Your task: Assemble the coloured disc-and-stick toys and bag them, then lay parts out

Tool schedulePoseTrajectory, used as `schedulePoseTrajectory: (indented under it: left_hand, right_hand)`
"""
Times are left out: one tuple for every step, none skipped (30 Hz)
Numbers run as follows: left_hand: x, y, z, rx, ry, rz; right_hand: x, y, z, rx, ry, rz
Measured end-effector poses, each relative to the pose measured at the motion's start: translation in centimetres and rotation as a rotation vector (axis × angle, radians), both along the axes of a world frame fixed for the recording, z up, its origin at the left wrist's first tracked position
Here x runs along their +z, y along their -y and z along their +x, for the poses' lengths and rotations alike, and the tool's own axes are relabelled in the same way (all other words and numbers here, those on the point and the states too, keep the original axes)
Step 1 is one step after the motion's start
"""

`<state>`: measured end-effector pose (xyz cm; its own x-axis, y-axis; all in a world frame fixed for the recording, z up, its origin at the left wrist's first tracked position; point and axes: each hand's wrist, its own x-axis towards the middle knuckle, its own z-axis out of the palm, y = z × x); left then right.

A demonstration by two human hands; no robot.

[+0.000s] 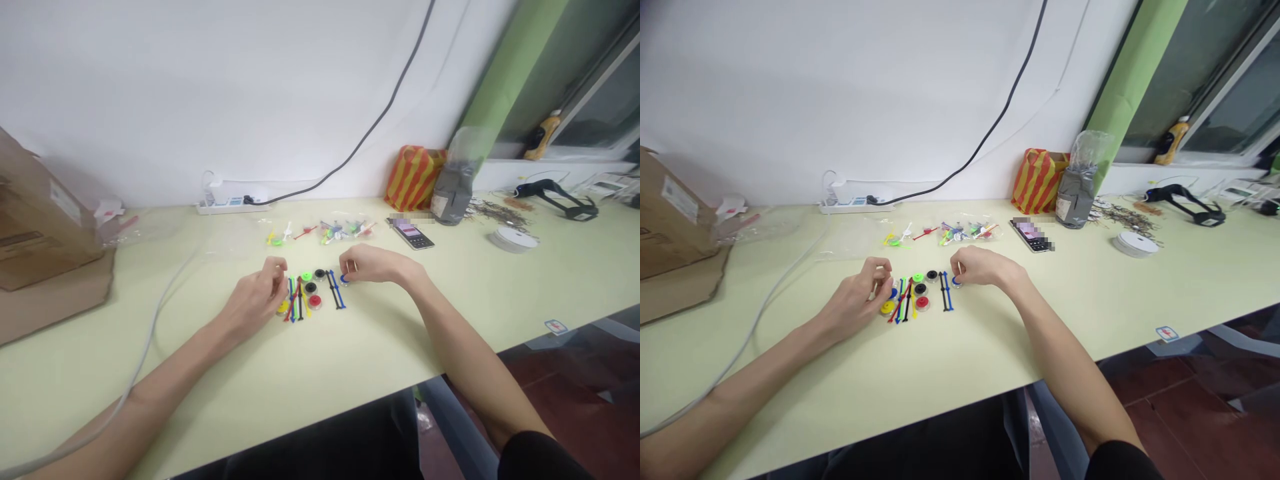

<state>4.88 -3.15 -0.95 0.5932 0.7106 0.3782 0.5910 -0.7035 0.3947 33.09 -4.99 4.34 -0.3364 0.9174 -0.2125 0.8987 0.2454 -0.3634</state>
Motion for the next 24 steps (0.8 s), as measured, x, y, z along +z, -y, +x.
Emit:
schedulePoseTrajectory:
  left_hand:
    - [0.0,0.0,0.0,-0.001,0.000,0.003]
    - [0.0,0.0,0.0,-0.002,0.000,0.006]
    - [0.1,0.0,0.0,-0.004,-0.001,0.007]
    - [0.1,0.0,0.0,-0.006,-0.001,0.008]
    - [0.1,0.0,0.0,-0.008,0.000,0.008]
    - [0.2,0.0,0.0,-0.009,0.000,0.008]
    - [0.2,0.1,0.0,-0.010,0.002,0.009]
    - [0.2,0.1,0.0,-0.011,0.003,0.009]
    - [0.3,0.1,0.0,-0.013,0.003,0.010]
    - [0.3,0.1,0.0,-0.014,0.003,0.011]
    - [0.3,0.1,0.0,-0.016,0.002,0.010]
    - [0.3,0.1,0.1,-0.017,-0.001,0.008]
    - [0.3,0.1,0.1,-0.016,-0.003,0.008]
    - [0.3,0.1,0.1,-0.014,-0.006,0.006]
    - [0.3,0.1,0.1,-0.011,-0.007,0.005]
    - [0.3,0.1,0.1,-0.009,-0.008,0.002]
    - [0.4,0.1,0.1,-0.007,-0.008,0.000]
    - [0.4,0.2,0.1,-0.007,-0.006,-0.002]
    - [0.4,0.2,0.1,-0.009,-0.005,-0.002]
    - [0.4,0.2,0.1,-0.012,-0.003,-0.002]
    - [0.4,0.2,0.1,-0.014,-0.002,-0.001]
    - [0.5,0.3,0.1,-0.015,-0.001,0.000]
    - [0.5,0.3,0.1,-0.015,0.000,0.000]
    - [0.4,0.3,0.1,-0.014,0.000,0.000]
  right_hand:
    - [-0.1,-0.1,0.0,-0.019,0.026,0.031]
    - [-0.3,-0.3,0.0,-0.035,0.052,0.066]
    - [-0.5,-0.4,-0.1,-0.044,0.075,0.099]
    - [-0.7,-0.6,-0.1,-0.049,0.093,0.127]
    - [-0.8,-0.7,-0.2,-0.050,0.104,0.147]
    - [-1.0,-0.8,-0.3,-0.049,0.110,0.159]
    - [-1.1,-0.8,-0.4,-0.046,0.112,0.166]
    - [-1.1,-0.8,-0.4,-0.043,0.114,0.172]
    - [-1.2,-0.9,-0.5,-0.041,0.116,0.178]
    - [-1.2,-0.9,-0.6,-0.039,0.116,0.183]
    - [-1.2,-0.9,-0.6,-0.037,0.115,0.184]
    - [-1.2,-0.9,-0.6,-0.036,0.111,0.183]
    - [-1.2,-0.9,-0.6,-0.036,0.105,0.181]
    - [-1.3,-0.9,-0.6,-0.036,0.100,0.178]
    - [-1.3,-0.9,-0.5,-0.036,0.092,0.174]
    - [-1.3,-1.0,-0.5,-0.036,0.086,0.171]
    - [-1.3,-1.0,-0.5,-0.036,0.081,0.168]
    - [-1.4,-1.0,-0.5,-0.034,0.075,0.167]
    - [-1.4,-1.0,-0.5,-0.030,0.071,0.166]
    - [-1.4,-1.0,-0.5,-0.026,0.067,0.165]
    - [-1.4,-1.0,-0.5,-0.024,0.065,0.165]
    - [-1.4,-1.0,-0.5,-0.022,0.064,0.165]
    - [-1.4,-1.0,-0.5,-0.021,0.063,0.165]
    - [-1.4,-1.0,-0.5,-0.019,0.062,0.165]
